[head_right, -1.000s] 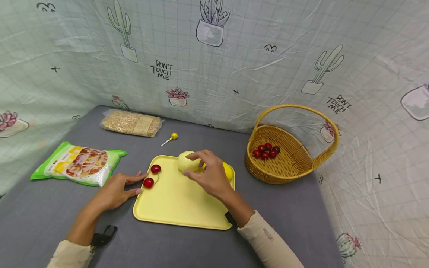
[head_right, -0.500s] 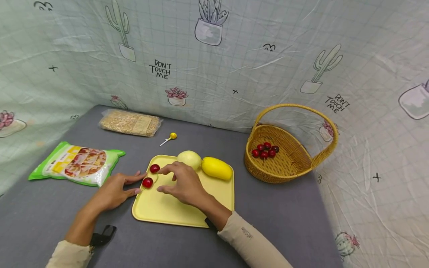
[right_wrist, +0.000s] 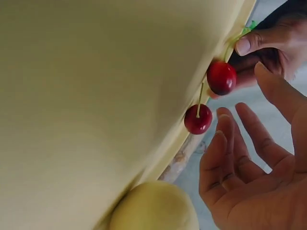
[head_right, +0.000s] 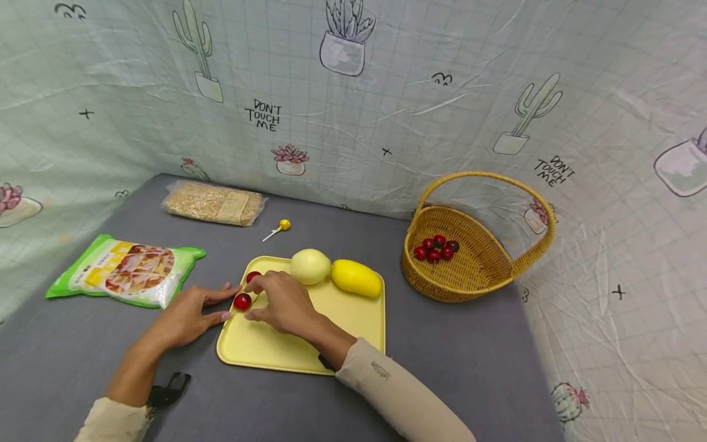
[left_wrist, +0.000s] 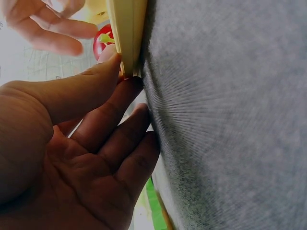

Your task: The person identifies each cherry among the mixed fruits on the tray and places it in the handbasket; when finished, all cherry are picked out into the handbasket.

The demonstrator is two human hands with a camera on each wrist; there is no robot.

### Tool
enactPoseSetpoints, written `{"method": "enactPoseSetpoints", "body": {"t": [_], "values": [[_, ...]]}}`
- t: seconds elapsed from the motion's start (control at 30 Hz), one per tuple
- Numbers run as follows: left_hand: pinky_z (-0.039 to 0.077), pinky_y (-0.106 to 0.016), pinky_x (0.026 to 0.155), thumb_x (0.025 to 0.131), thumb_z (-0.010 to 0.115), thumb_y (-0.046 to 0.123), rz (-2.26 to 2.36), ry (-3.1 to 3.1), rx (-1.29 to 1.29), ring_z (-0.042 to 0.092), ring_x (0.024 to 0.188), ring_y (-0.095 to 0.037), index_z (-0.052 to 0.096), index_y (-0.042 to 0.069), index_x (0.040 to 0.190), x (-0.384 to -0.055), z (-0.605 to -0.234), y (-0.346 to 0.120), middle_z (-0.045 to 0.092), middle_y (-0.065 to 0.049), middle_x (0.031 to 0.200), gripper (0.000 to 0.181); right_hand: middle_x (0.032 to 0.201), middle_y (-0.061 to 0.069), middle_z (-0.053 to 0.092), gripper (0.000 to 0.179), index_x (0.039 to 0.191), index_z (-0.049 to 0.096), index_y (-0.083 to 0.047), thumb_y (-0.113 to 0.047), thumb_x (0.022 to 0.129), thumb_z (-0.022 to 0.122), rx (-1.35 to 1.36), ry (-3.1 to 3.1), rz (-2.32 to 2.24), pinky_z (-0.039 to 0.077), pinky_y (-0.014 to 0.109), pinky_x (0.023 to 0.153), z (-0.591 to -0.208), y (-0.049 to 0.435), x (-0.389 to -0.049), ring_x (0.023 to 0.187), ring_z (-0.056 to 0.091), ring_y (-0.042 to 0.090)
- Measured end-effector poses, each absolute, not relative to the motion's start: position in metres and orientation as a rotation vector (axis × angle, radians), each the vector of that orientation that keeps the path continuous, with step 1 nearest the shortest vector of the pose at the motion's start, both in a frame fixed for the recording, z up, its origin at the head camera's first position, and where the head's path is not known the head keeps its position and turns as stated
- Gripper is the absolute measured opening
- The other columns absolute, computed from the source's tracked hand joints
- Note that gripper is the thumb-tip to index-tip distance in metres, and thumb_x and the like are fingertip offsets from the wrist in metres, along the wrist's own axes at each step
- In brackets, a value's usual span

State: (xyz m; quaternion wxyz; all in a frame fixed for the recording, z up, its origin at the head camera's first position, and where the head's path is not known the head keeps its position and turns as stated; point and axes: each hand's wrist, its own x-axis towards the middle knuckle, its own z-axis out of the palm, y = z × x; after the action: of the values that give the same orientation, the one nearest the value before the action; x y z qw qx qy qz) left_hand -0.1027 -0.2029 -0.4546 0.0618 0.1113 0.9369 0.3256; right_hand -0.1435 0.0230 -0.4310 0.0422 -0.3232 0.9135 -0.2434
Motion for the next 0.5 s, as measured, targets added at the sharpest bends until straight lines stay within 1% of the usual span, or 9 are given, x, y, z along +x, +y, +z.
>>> {"method": "enactPoseSetpoints", "body": {"t": [0.07, 0.13, 0.37, 0.5], "values": [[0.046, -0.07, 0.108, 0.092, 0.082, 0.011, 0.99, 2.836, 0.337, 0.05, 0.142, -0.055, 0.068, 0.012, 0.145, -0.103, -0.455, -0.203, 0.057, -0.03, 0.149, 0.054, 0.112, -0.006, 0.08, 0.042, 0.12, 0.08, -0.021, -0.037, 0.083, 0.093, -0.981, 2.817, -0.706, 0.051, 0.021, 0.084, -0.432, 0.018, -0.145, 0.098, 0.069, 0.011], [0.046, -0.07, 0.108, 0.092, 0.082, 0.011, 0.994, 2.841, 0.339, 0.051, 0.141, -0.055, 0.068, 0.012, 0.144, -0.102, -0.455, -0.203, 0.058, -0.029, 0.148, 0.054, 0.109, -0.007, 0.079, 0.041, 0.118, 0.08, -0.021, -0.038, 0.083, 0.093, -0.968, 2.836, -0.686, 0.052, 0.022, 0.084, -0.433, 0.014, -0.146, 0.099, 0.069, 0.012], [0.047, -0.069, 0.108, 0.092, 0.082, 0.008, 1.016, 2.86, 0.361, 0.052, 0.141, -0.054, 0.068, 0.011, 0.144, -0.103, -0.455, -0.203, 0.06, -0.028, 0.147, 0.054, 0.097, -0.008, 0.075, 0.036, 0.11, 0.08, -0.021, -0.04, 0.082, 0.093, -0.921, 2.899, -0.621, 0.048, 0.018, 0.072, -0.438, 0.002, -0.15, 0.088, 0.064, 0.007], [0.046, -0.068, 0.109, 0.091, 0.082, 0.008, 1.026, 2.866, 0.37, 0.052, 0.14, -0.053, 0.068, 0.01, 0.143, -0.102, -0.455, -0.204, 0.06, -0.028, 0.146, 0.054, 0.093, -0.01, 0.074, 0.032, 0.107, 0.081, -0.023, -0.038, 0.082, 0.094, -0.928, 2.904, -0.6, 0.045, 0.016, 0.069, -0.439, -0.003, -0.152, 0.085, 0.063, 0.005]]}}
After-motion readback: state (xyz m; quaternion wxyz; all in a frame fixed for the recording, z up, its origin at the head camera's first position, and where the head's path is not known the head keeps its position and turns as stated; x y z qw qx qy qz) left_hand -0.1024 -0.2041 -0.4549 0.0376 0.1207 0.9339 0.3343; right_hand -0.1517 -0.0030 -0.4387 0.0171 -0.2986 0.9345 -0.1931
